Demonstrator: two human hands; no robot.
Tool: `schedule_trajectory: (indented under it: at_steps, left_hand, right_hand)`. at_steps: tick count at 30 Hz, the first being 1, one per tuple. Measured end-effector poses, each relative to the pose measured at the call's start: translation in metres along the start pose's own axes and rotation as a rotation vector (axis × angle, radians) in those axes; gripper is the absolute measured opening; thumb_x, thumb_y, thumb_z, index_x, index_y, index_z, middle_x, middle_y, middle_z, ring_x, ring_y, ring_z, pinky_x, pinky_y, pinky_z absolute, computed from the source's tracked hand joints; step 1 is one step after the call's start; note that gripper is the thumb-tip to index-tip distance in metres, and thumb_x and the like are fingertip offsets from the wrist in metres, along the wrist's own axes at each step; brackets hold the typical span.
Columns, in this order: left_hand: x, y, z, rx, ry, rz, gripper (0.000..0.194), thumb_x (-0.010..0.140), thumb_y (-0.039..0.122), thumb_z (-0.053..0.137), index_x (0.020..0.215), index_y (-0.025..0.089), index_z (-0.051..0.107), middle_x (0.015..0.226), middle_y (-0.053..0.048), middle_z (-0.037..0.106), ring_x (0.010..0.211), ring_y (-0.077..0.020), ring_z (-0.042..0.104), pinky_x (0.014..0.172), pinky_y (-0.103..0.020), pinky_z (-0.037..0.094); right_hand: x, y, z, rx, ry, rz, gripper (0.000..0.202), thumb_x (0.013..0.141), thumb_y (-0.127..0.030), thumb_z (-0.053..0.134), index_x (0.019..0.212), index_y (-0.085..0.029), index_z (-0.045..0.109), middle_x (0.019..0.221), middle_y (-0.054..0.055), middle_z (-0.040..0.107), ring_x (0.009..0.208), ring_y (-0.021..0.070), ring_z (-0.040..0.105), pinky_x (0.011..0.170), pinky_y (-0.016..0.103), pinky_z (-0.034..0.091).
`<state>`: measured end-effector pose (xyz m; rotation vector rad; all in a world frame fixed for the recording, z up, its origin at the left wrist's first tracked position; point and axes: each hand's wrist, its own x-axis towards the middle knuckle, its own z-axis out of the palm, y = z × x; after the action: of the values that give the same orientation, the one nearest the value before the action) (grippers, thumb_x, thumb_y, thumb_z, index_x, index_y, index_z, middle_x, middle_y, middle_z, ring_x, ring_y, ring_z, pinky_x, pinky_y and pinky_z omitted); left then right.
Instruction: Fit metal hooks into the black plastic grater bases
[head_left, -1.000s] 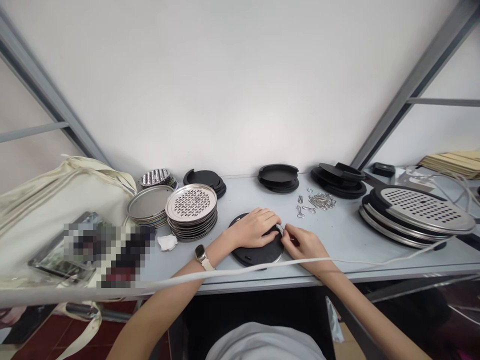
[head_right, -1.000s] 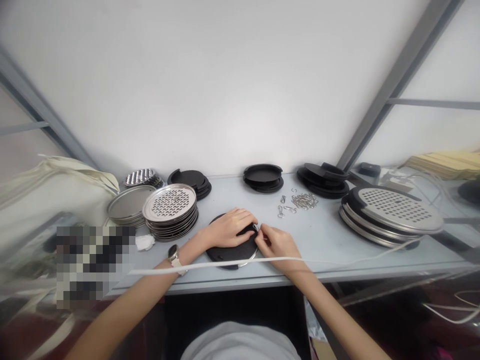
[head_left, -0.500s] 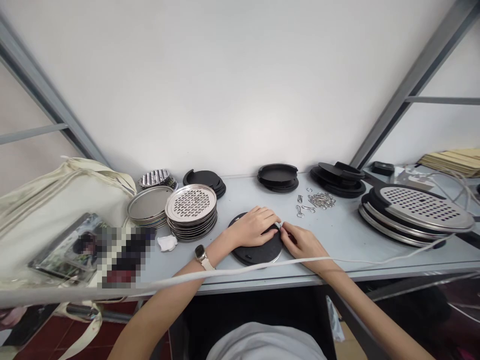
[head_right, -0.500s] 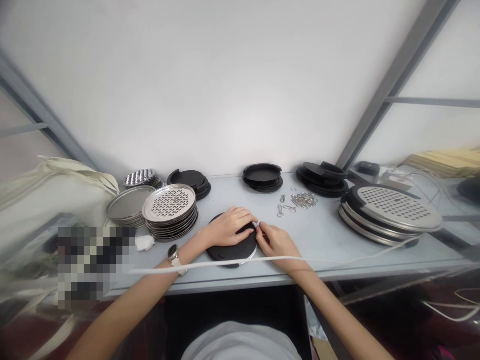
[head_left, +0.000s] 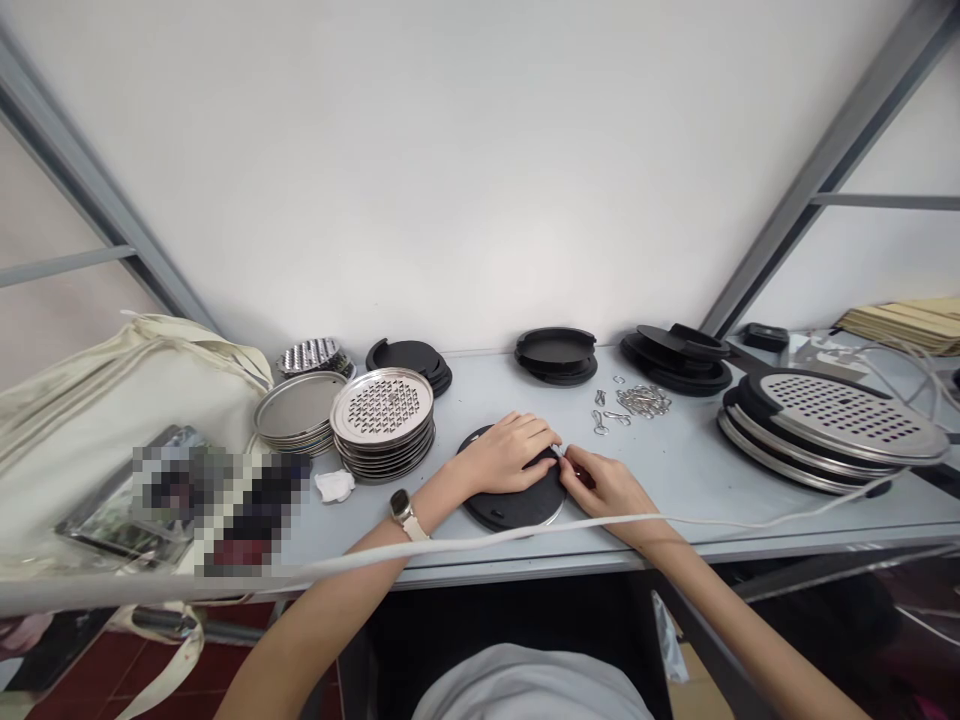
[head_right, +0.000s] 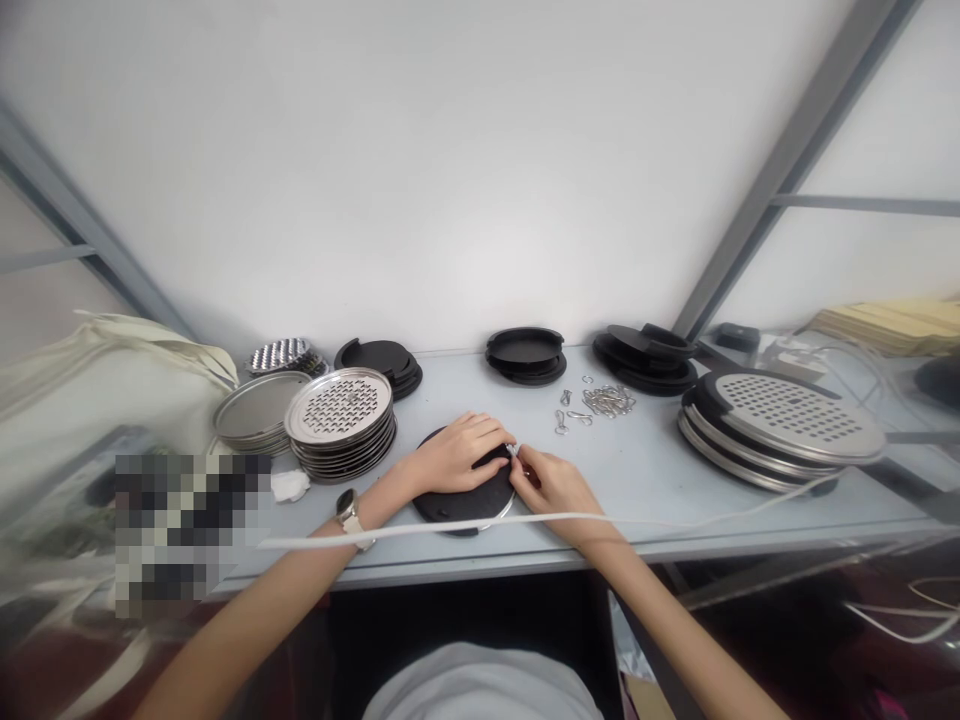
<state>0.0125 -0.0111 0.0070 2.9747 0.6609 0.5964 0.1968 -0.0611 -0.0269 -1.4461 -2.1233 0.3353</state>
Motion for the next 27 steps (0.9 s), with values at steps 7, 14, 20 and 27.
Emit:
schedule_trajectory:
  at_steps: [7, 14, 20, 27]
  left_hand:
    - [0.0004, -0.0001, 0.0013, 0.000, -0.001, 0.002, 0.024, 0.090, 0.027, 0.041, 0.107, 0.014, 0.051, 0.102, -0.008, 0.057, 0.098, -0.0198, 0.050, 0.089, -0.033, 0.037]
    - [0.0008, 0.0002, 0.0004, 0.021, -0.001, 0.016, 0.022, 0.090, 0.025, 0.039, 0.105, 0.014, 0.051, 0.101, -0.009, 0.057, 0.097, -0.0204, 0.050, 0.088, -0.033, 0.038]
    - [0.0009, -0.0003, 0.0025, 0.034, 0.000, 0.035, 0.022, 0.090, 0.024, 0.039, 0.106, 0.013, 0.051, 0.101, -0.010, 0.056, 0.097, -0.0213, 0.051, 0.089, -0.035, 0.038]
    - [0.0010, 0.0016, 0.0023, -0.001, 0.034, 0.064, 0.026, 0.089, 0.020, 0.039, 0.114, 0.012, 0.045, 0.108, -0.012, 0.053, 0.103, -0.0223, 0.049, 0.090, -0.036, 0.040]
  right_hand:
    - [-0.0008, 0.0001, -0.0007, 0.015, 0.004, 0.002, 0.025, 0.088, -0.032, 0.037, 0.066, -0.021, 0.041, 0.057, -0.003, 0.051, 0.049, 0.0097, 0.043, 0.050, 0.022, 0.031]
    - [-0.0028, 0.0019, 0.0010, 0.018, 0.019, 0.024, 0.029, 0.089, -0.035, 0.036, 0.064, -0.021, 0.033, 0.054, -0.005, 0.044, 0.048, 0.0093, 0.039, 0.051, 0.021, 0.029]
    - [-0.0012, 0.0059, 0.0039, -0.021, 0.045, 0.038, 0.028, 0.091, -0.035, 0.033, 0.067, -0.022, 0.036, 0.056, -0.003, 0.049, 0.049, 0.0108, 0.043, 0.051, 0.022, 0.030]
    - [0.0019, 0.0072, 0.0041, -0.055, 0.007, 0.035, 0.025, 0.092, -0.035, 0.030, 0.075, -0.022, 0.043, 0.062, 0.000, 0.056, 0.051, 0.0133, 0.048, 0.052, 0.023, 0.032]
